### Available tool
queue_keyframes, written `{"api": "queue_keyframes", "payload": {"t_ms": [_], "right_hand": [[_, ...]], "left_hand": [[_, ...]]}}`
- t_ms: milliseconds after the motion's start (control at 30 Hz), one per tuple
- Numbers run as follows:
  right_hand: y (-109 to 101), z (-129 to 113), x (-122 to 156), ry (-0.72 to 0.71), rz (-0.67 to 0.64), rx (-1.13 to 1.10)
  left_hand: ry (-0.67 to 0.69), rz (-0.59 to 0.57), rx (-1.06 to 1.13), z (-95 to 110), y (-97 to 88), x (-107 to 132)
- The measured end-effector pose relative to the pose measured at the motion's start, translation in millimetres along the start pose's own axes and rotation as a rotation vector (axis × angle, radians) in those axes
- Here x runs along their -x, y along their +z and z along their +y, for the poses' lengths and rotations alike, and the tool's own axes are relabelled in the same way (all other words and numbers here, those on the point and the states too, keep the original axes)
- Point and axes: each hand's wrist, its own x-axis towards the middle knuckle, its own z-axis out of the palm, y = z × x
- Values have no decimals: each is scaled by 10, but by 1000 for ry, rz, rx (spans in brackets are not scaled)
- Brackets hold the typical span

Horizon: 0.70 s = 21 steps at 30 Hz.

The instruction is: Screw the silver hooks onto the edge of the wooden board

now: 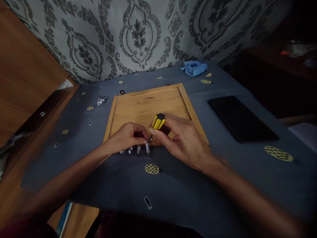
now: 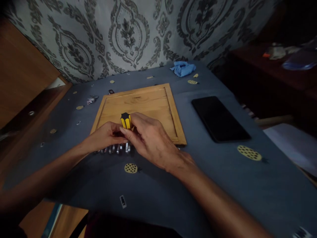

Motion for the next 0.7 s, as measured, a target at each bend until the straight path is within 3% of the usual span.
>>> {"api": "queue_keyframes", "payload": {"t_ms": [500,700], "right_hand": [[17,25,5,-40,46,20],[18,15,9,-17,18,22]], "left_hand": [[51,23,35,0,59,158],[173,149,-278,31,99,265]]}}
